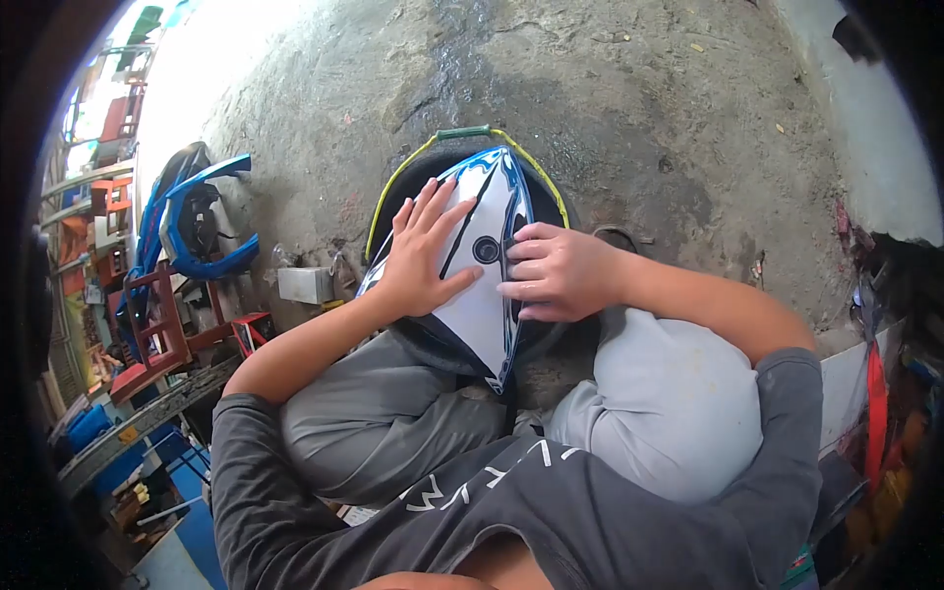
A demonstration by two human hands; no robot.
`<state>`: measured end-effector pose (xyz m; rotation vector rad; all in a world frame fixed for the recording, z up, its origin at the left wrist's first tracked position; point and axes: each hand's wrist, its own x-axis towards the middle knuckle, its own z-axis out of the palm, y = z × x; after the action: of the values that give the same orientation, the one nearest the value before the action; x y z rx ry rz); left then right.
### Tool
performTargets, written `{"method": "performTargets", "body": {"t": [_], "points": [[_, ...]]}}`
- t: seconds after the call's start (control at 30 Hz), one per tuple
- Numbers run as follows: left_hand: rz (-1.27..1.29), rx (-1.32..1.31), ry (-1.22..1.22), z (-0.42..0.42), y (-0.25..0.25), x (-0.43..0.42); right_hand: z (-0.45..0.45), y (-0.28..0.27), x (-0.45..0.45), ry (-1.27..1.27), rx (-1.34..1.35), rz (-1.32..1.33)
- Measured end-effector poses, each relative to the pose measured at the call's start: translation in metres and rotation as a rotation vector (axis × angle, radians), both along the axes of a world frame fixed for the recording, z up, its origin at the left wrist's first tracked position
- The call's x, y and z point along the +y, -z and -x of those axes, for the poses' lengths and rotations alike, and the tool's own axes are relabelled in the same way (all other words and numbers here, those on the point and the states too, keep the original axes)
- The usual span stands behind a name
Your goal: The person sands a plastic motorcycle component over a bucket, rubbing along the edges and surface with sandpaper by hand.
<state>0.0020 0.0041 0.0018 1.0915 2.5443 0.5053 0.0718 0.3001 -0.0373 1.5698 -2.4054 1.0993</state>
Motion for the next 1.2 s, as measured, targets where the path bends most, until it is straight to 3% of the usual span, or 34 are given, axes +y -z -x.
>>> {"method": "performTargets", "body": {"t": [0.07, 0.23, 0.37, 0.6, 0.73, 0.9, 1.03, 1.2], "points": [[-0.022, 0.004, 0.001, 0.0, 0.003, -0.002, 0.019, 0.012, 0.011, 0.252, -0.024, 0.02], [-0.029, 0.017, 0.008, -0.001, 0.003, -0.002, 0.0, 0.0, 0.001, 0.063, -0.049, 0.015], [-0.022, 0.022, 0.013, 0.001, 0.005, -0.002, 0.023, 0.014, 0.016, 0.305, -0.061, -0.013], [-0.014, 0.012, 0.003, -0.001, 0.001, -0.001, 0.011, 0.017, 0.01, 0.076, 0.018, -0.005], [-0.022, 0.015, -0.003, -0.002, 0.003, -0.001, 0.031, 0.005, 0.019, 0.303, -0.071, -0.012], [-0.026, 0.016, 0.006, 0.0, 0.002, -0.001, 0.008, 0.003, 0.005, 0.05, 0.028, -0.019], [-0.041, 0.019, 0.005, 0.0, 0.003, -0.001, 0.041, 0.006, 0.022, 0.307, 0.03, -0.062], [-0.04, 0.016, 0.007, 0.001, 0.003, -0.001, 0.007, 0.003, 0.004, 0.052, 0.034, 0.0]]}}
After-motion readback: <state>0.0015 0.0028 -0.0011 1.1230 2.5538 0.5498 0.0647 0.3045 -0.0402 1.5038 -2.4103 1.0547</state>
